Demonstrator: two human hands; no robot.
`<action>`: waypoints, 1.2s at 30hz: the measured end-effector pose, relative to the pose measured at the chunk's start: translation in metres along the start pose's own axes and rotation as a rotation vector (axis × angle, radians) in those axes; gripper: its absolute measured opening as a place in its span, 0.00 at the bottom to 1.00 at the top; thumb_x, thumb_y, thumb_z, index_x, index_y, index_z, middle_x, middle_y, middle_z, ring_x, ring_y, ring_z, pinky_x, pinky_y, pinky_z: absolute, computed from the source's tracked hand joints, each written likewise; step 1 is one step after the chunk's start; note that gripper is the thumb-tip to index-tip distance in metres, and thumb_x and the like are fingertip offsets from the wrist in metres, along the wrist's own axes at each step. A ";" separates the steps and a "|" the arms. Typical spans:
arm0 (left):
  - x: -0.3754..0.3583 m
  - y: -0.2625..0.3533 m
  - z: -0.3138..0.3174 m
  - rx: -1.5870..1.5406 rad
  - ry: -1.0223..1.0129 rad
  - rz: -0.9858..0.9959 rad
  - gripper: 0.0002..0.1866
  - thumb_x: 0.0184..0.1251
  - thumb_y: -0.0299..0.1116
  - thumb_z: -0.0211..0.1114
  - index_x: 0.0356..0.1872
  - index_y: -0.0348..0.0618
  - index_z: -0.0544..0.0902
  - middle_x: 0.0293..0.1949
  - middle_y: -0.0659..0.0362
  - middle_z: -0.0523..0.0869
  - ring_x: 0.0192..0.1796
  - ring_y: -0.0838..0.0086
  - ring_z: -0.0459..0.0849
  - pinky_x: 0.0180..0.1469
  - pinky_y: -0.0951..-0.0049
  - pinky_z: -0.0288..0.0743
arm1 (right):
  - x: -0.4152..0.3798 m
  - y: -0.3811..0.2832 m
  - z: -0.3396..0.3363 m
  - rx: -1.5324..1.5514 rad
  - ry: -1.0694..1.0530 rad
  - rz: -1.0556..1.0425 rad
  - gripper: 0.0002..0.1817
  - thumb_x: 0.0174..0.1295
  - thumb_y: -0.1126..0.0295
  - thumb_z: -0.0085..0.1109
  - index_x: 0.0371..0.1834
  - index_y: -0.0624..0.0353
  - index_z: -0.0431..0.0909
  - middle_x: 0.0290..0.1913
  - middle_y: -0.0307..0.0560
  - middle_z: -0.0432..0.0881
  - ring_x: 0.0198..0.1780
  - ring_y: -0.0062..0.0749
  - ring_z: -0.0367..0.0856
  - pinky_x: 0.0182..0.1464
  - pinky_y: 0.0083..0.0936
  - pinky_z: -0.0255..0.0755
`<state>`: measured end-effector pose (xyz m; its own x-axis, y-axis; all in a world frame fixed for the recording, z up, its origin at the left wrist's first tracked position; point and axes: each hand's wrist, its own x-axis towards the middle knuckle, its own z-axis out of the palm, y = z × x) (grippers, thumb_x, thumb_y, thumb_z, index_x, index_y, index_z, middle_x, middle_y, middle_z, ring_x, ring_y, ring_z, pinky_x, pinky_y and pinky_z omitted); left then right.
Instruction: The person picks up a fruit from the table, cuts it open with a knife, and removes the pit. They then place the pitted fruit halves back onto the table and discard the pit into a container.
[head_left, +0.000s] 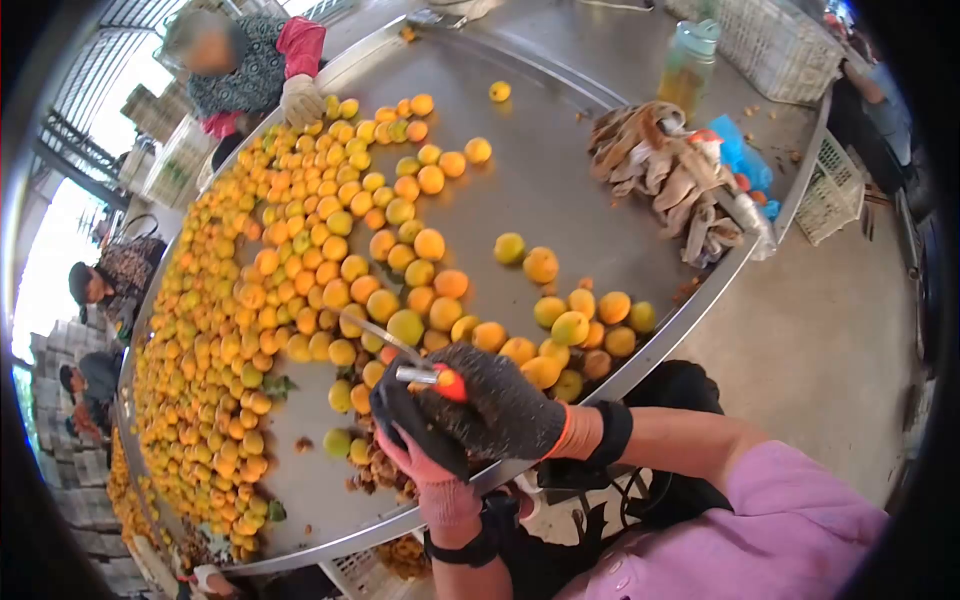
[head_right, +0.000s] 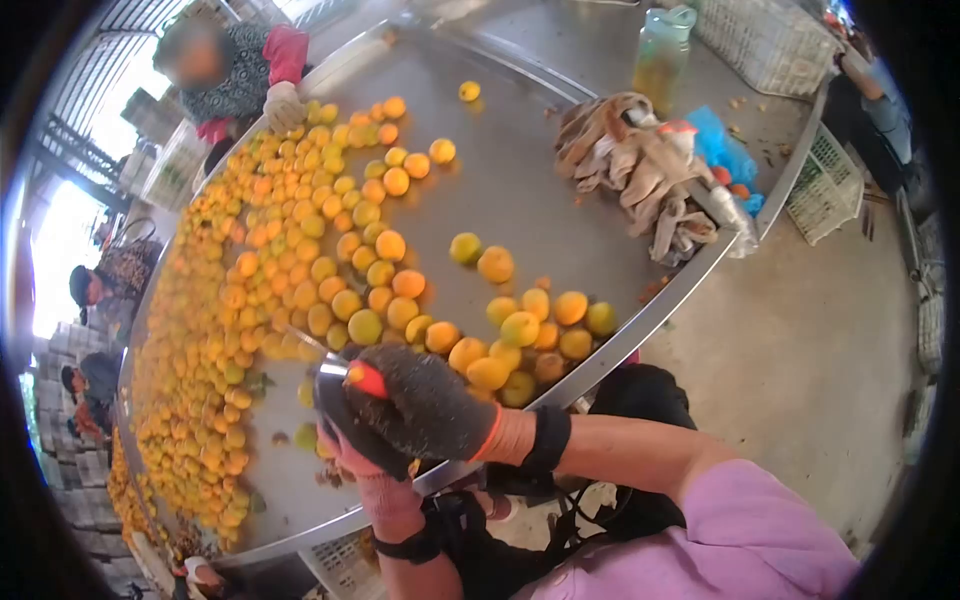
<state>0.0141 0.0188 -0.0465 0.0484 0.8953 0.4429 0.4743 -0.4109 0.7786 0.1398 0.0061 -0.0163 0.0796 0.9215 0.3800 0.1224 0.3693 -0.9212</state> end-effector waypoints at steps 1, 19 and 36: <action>0.007 0.005 -0.003 0.309 -0.077 0.204 0.18 0.62 0.26 0.52 0.53 0.31 0.70 0.46 0.49 0.77 0.47 0.57 0.76 0.51 0.63 0.68 | 0.000 -0.001 -0.001 -0.016 -0.008 0.038 0.17 0.56 0.64 0.57 0.45 0.61 0.70 0.33 0.56 0.76 0.35 0.54 0.77 0.35 0.37 0.71; 0.030 0.044 -0.004 -0.106 -0.170 0.109 0.19 0.48 0.24 0.67 0.45 0.38 0.79 0.45 0.54 0.82 0.45 0.71 0.80 0.48 0.70 0.73 | 0.026 -0.001 -0.041 0.442 -0.025 0.654 0.17 0.60 0.57 0.57 0.29 0.63 0.75 0.16 0.37 0.71 0.17 0.18 0.70 0.20 0.20 0.65; 0.017 0.045 -0.037 -0.692 -0.343 -0.293 0.31 0.51 0.30 0.67 0.58 0.32 0.69 0.49 0.49 0.77 0.50 0.68 0.78 0.47 0.71 0.76 | 0.001 -0.036 -0.061 0.466 0.177 0.189 0.09 0.61 0.73 0.57 0.42 0.64 0.75 0.36 0.41 0.79 0.37 0.19 0.76 0.40 0.18 0.72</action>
<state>0.0041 0.0096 0.0125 0.3260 0.9394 0.1059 -0.1335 -0.0651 0.9889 0.1958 -0.0139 0.0226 0.2280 0.9578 0.1752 -0.3598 0.2501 -0.8989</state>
